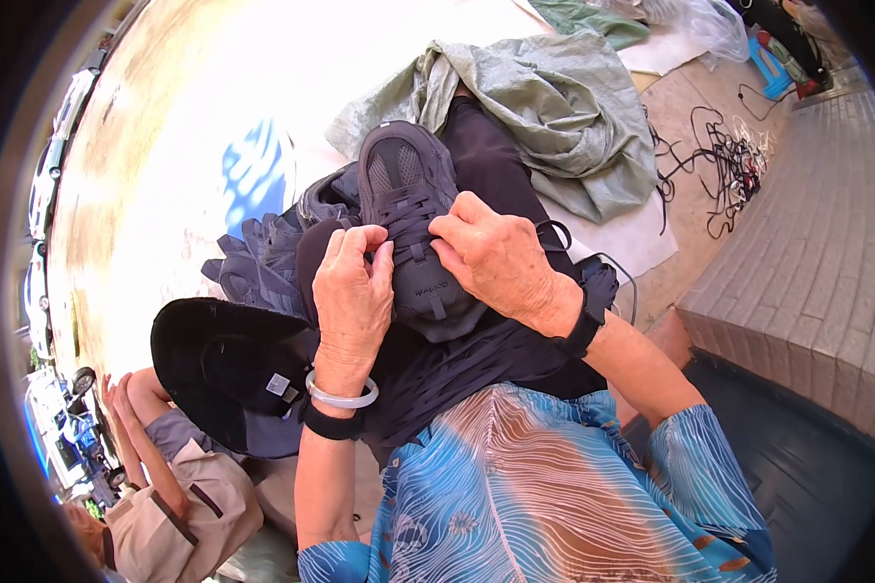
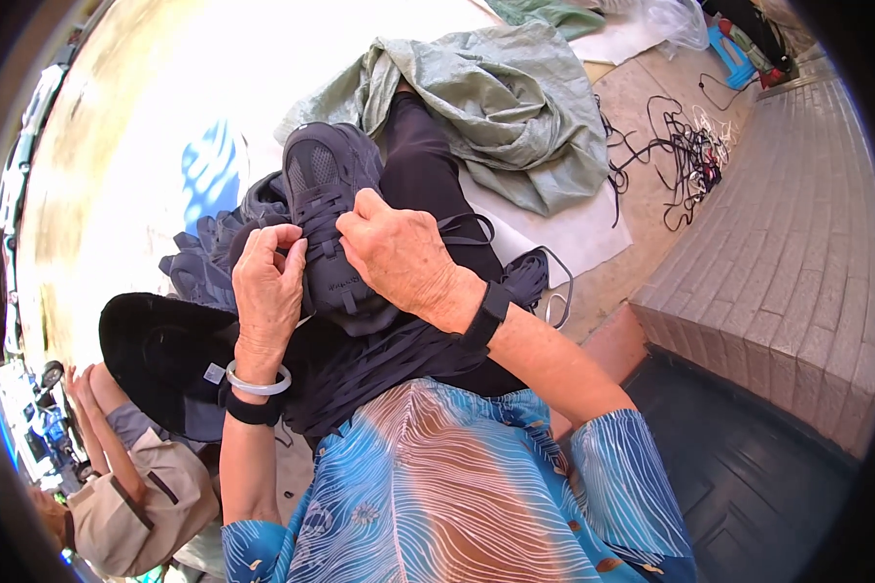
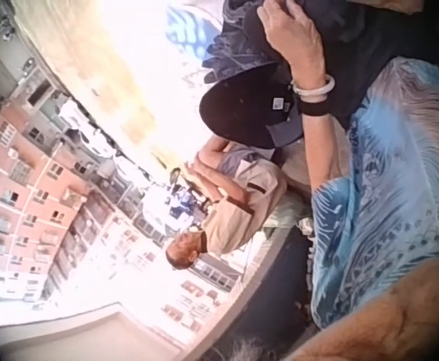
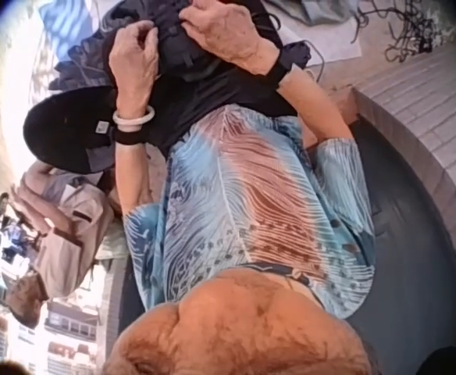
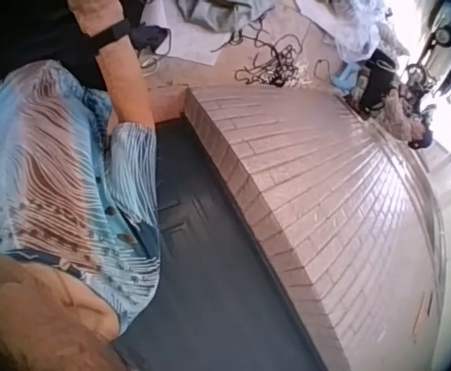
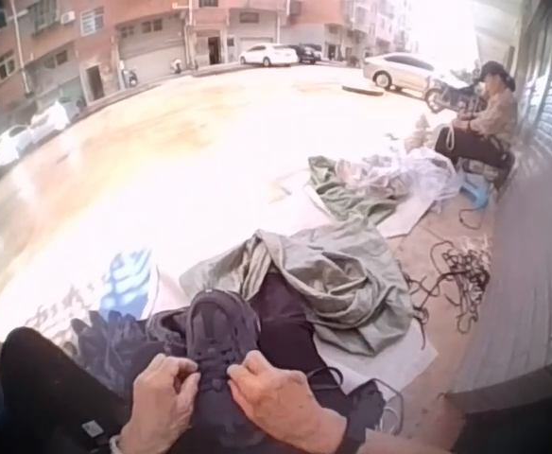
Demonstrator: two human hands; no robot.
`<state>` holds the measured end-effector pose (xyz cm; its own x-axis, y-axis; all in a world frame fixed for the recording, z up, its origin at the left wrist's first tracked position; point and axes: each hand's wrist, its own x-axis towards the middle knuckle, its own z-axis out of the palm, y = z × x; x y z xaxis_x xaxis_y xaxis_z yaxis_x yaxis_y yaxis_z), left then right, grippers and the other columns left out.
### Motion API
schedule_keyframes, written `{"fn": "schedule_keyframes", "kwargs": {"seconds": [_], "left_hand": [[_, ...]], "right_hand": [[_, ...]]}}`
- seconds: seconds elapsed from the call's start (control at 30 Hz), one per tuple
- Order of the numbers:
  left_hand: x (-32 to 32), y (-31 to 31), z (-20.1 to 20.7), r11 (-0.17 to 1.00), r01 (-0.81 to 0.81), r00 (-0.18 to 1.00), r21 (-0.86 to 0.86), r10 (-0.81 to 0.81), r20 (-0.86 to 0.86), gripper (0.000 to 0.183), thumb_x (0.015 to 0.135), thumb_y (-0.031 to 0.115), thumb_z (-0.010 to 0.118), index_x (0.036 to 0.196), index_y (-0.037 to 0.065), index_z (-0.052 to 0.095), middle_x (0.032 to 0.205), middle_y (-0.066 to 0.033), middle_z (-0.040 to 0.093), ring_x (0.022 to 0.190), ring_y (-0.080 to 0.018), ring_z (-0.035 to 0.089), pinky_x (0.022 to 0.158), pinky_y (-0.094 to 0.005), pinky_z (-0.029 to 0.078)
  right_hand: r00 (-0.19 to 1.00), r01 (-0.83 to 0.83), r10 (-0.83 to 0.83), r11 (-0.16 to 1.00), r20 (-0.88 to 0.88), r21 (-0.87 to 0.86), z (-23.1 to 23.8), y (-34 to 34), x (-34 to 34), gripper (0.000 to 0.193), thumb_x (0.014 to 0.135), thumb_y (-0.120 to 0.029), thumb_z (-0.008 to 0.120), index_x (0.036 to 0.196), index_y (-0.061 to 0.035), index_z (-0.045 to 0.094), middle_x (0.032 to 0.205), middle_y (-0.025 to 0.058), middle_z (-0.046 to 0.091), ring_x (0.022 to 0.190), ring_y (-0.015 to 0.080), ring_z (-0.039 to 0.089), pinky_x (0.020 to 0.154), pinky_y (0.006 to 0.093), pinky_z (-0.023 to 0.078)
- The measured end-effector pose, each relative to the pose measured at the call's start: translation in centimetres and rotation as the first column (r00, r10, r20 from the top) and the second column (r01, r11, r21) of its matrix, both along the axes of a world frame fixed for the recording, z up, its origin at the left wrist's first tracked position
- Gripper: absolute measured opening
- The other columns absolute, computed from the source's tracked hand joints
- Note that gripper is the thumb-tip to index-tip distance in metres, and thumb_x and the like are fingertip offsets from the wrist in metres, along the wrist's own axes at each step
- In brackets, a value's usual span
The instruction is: Lace up a pair of black shoes while sitting outside.
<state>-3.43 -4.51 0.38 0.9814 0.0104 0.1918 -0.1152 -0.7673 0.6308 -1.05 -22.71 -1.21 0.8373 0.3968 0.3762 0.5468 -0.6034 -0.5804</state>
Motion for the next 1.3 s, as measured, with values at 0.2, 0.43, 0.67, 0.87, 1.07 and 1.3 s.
{"fn": "schedule_keyframes", "kwargs": {"seconds": [0.2, 0.43, 0.67, 0.87, 1.07, 1.3], "left_hand": [[-0.2, -0.1, 0.5, 0.999, 0.031, 1.0, 0.032, -0.03, -0.007, 0.011, 0.085, 0.002, 0.066, 0.095, 0.003, 0.062, 0.084, -0.0114, 0.058, 0.068, -0.0289, 0.062, 0.061, -0.036, 0.05], [-0.2, 0.0, -0.1, 0.996, 0.016, 1.0, 0.084, -0.018, 0.024, 0.007, 0.088, 0.003, 0.062, 0.095, 0.002, 0.061, 0.086, -0.0136, 0.057, 0.076, -0.0321, 0.062, 0.066, -0.0378, 0.05], [0.6, 2.5, 1.1, 0.74, -0.333, 0.73, -0.585, -0.19, -0.656, 0.018, 0.099, 0.023, 0.056, 0.098, 0.005, 0.06, 0.069, 0.0054, 0.048, 0.053, -0.0025, 0.04, 0.048, -0.0188, 0.034], [0.8, 2.4, 0.6, 0.76, -0.355, 0.742, -0.544, -0.125, -0.659, 0.022, 0.098, 0.028, 0.059, 0.092, 0.007, 0.057, 0.065, 0.0055, 0.044, 0.051, -0.0032, 0.041, 0.044, -0.0191, 0.036], [0.5, 2.0, 0.3, 0.742, -0.395, 0.742, -0.542, -0.09, -0.664, 0.022, 0.099, 0.028, 0.057, 0.093, 0.006, 0.056, 0.062, 0.0039, 0.045, 0.048, -0.0038, 0.042, 0.04, -0.019, 0.035], [0.0, 2.0, -2.0, 0.875, -0.27, 0.841, -0.401, 0.011, -0.541, 0.02, 0.101, 0.024, 0.054, 0.094, 0.005, 0.054, 0.062, 0.0028, 0.047, 0.046, -0.0047, 0.044, 0.04, -0.0206, 0.035]], "right_hand": [[0.993, 0.01, -0.007, 1.0, -0.118, 0.025, 0.0, 0.5, 0.5, 0.011, 0.085, -0.011, 0.062, 0.08, -0.0021, 0.058, 0.084, 0.0129, 0.057, 0.067, 0.032, 0.064, 0.062, 0.0397, 0.053], [0.908, 0.062, -0.011, 0.992, -0.42, 0.107, -0.5, -0.3, 1.9, 0.021, 0.09, -0.018, 0.056, 0.087, 0.0027, 0.06, 0.082, 0.0245, 0.064, 0.081, 0.0414, 0.064, 0.073, 0.0465, 0.05], [0.881, 0.093, -0.008, 0.983, -0.472, 0.155, -0.7, -1.7, 1.3, 0.018, 0.09, -0.016, 0.059, 0.087, 0.0016, 0.06, 0.084, 0.0209, 0.065, 0.08, 0.0403, 0.064, 0.072, 0.0442, 0.05], [0.912, 0.055, 0.009, 0.988, -0.41, 0.144, 0.4, -2.1, -0.2, 0.023, 0.085, -0.022, 0.069, 0.086, -0.0005, 0.06, 0.081, 0.016, 0.064, 0.075, 0.0354, 0.065, 0.067, 0.0418, 0.051], [0.943, -0.057, 0.04, 0.998, -0.331, -0.041, 1.6, -2.0, -1.2, 0.024, 0.083, -0.02, 0.072, 0.086, -0.0022, 0.056, 0.076, 0.0147, 0.062, 0.074, 0.0359, 0.064, 0.064, 0.0432, 0.051], [0.9, -0.321, 0.294, 0.946, -0.323, -0.034, 2.6, -3.5, -1.8, 0.014, 0.084, -0.006, 0.066, 0.084, -0.0019, 0.053, 0.073, 0.015, 0.056, 0.07, 0.0362, 0.06, 0.059, 0.0421, 0.046]]}}
